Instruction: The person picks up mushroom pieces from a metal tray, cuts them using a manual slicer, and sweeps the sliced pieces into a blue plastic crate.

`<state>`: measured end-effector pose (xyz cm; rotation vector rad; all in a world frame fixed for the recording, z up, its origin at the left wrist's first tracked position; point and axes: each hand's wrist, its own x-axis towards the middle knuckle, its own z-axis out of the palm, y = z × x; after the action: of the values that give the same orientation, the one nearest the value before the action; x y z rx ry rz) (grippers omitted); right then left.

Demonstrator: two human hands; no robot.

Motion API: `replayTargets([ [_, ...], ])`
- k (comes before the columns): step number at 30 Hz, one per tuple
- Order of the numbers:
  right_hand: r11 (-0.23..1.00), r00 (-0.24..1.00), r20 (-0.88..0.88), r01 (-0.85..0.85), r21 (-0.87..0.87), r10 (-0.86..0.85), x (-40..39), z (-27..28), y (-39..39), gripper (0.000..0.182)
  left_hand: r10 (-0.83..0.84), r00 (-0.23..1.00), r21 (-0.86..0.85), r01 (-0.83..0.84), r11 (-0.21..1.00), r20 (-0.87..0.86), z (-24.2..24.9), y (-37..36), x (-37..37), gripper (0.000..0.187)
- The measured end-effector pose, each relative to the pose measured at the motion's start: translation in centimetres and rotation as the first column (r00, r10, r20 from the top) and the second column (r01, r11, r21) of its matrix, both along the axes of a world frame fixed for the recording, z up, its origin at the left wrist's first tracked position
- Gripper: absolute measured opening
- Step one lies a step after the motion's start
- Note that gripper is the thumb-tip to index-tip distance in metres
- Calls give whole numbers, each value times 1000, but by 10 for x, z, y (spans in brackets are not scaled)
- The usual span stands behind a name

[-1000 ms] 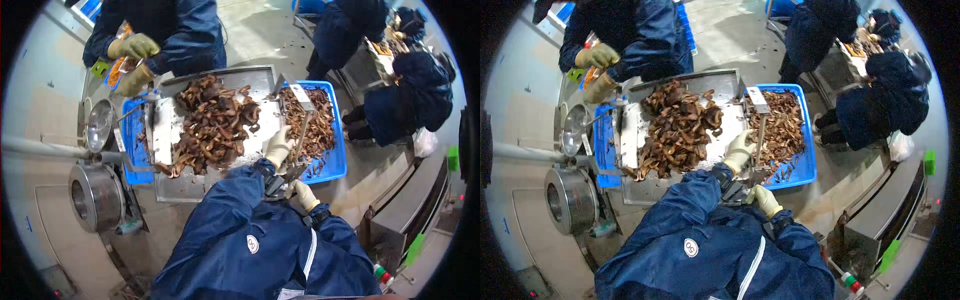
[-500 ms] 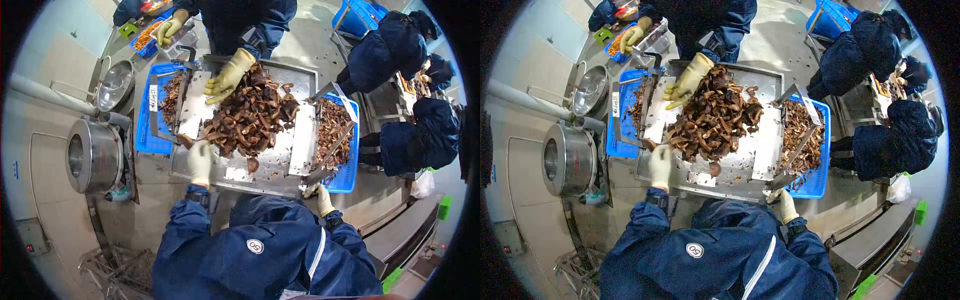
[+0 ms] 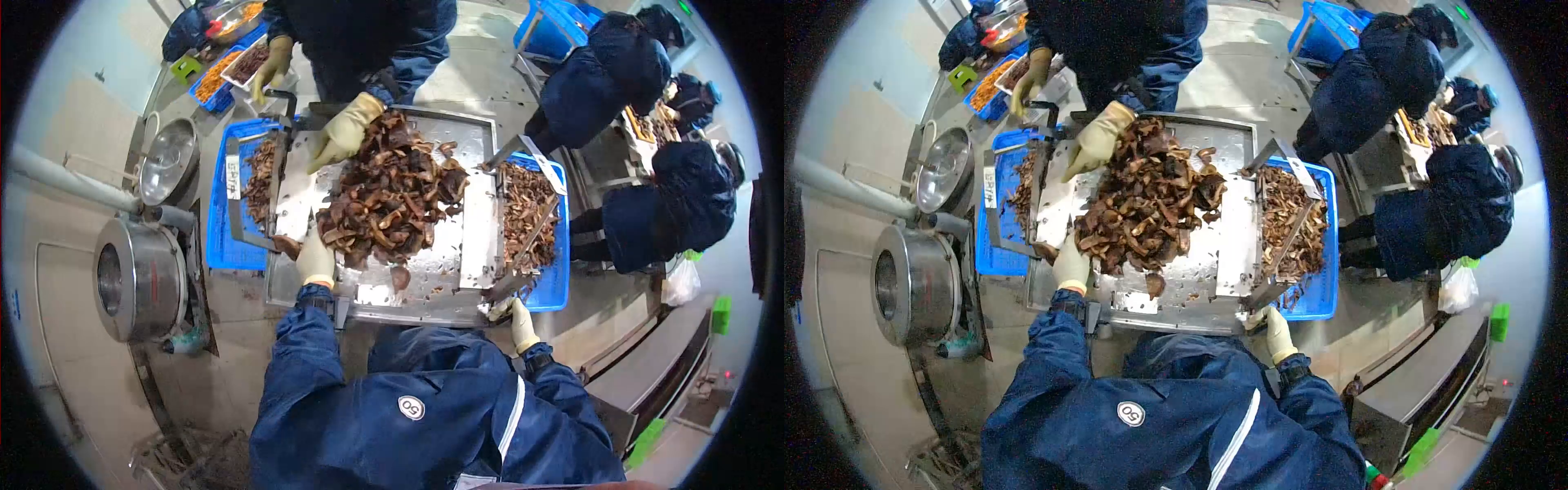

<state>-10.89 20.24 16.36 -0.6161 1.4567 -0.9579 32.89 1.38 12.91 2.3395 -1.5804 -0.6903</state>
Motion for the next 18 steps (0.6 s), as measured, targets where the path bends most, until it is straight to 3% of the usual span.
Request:
replayTargets([
  [3,989,980,137,137,49,-142,1,3,2,37,-7,997,55,3,998,74,8,5,3,53],
  [6,996,999,12,35,-76,-35,-10,-14,8,40,-21,994,23,18,1000,107,4,19,14,44],
  [7,994,1000,-1,29,-106,-30,-12,-18,9,42,29,996,1,-29,1000,83,24,24,8,40],
  [8,996,1000,10,24,-91,-23,-15,-27,10,42,44,997,-92,-38,995,62,22,28,13,41],
  [10,998,1000,29,11,-56,-9,-19,-37,11,41,92,990,-90,-102,991,-112,44,27,8,44],
  [11,998,993,103,55,27,-57,-18,-37,12,38,59,970,-190,-105,976,-238,50,26,2,42],
  [14,999,999,30,38,1,-38,-6,-5,2,35,-184,822,-361,-28,932,-539,44,14,-38,41],
  [16,998,1000,-15,-28,-47,28,-9,0,2,34,8,600,27,23,999,-800,76,4,-92,38],
  [18,1000,996,86,-22,12,21,-12,-2,2,34,-29,520,69,167,984,-854,63,-2,-144,40],
])
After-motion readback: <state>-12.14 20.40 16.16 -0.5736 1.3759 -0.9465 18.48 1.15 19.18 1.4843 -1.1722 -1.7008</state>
